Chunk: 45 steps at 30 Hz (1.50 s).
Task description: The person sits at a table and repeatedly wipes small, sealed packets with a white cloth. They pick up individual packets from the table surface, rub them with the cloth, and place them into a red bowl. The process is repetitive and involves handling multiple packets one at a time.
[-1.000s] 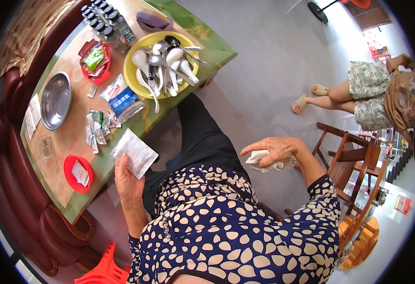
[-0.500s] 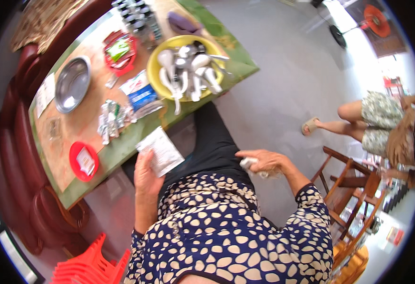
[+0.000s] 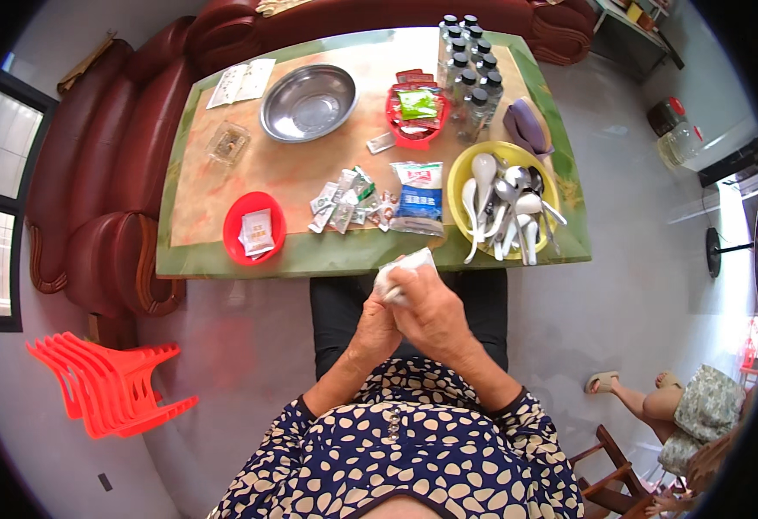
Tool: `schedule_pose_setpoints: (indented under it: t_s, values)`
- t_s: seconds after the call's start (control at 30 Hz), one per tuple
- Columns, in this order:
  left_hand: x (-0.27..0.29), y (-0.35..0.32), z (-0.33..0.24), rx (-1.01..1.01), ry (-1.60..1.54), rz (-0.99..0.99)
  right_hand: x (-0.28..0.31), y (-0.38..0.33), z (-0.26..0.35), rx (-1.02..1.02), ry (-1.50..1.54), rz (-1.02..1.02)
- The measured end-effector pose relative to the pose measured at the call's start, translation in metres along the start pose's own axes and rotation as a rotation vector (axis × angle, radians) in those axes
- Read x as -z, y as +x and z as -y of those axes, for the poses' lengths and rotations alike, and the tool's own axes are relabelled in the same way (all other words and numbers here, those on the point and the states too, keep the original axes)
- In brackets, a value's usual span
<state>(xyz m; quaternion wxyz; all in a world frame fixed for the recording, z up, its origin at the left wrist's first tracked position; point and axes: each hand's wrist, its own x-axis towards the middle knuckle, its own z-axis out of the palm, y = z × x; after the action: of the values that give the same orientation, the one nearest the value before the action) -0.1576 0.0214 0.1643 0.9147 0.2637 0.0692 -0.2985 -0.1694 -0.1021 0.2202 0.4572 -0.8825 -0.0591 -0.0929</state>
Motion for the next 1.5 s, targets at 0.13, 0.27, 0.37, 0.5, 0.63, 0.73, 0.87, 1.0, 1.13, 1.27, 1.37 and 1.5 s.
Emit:
schedule_pose_setpoints:
  t_s: [0.13,0.27,0.37,0.5,0.63,0.73,0.87,1.0,1.13,1.27,1.37,1.5]
  values:
    - [0.01,-0.013,-0.011,-0.038,0.198,-0.008,-0.011,0.016,-0.006,0.079,-0.305,-0.122]
    - [0.002,-0.013,-0.011,-0.089,0.247,0.005,0.003,0.02,-0.022,-0.005,-0.392,-0.143]
    - [0.006,-0.009,-0.007,-0.065,0.276,-0.022,-0.01,0.015,-0.002,0.141,-0.345,-0.134]
    - [0.01,-0.01,-0.011,-0.075,0.248,-0.028,-0.016,0.014,0.001,0.173,-0.231,-0.101]
    - [0.002,-0.008,-0.017,-0.11,0.089,-0.098,-0.008,0.016,-0.011,0.038,-0.273,-0.077]
    - [0.01,-0.002,-0.019,-0.188,0.008,-0.182,-0.016,-0.003,-0.006,-0.018,-0.268,0.013]
    - [0.031,0.002,-0.024,-0.133,0.035,-0.155,-0.009,-0.017,-0.003,0.003,0.199,0.313]
    - [0.022,0.002,-0.024,-0.147,-0.07,-0.138,0.004,-0.002,-0.012,-0.027,0.229,0.093]
    - [0.007,0.001,-0.017,-0.172,-0.12,-0.15,-0.003,0.006,-0.019,-0.007,-0.279,-0.017]
    - [0.022,0.002,-0.016,-0.15,-0.028,-0.175,-0.012,-0.014,-0.003,0.048,-0.142,0.246]
    - [0.015,0.001,-0.02,-0.116,-0.024,-0.198,-0.005,-0.012,-0.012,0.065,0.181,0.328]
    - [0.008,-0.003,-0.019,-0.044,-0.098,-0.086,0.0,0.021,-0.016,-0.003,-0.126,-0.11]
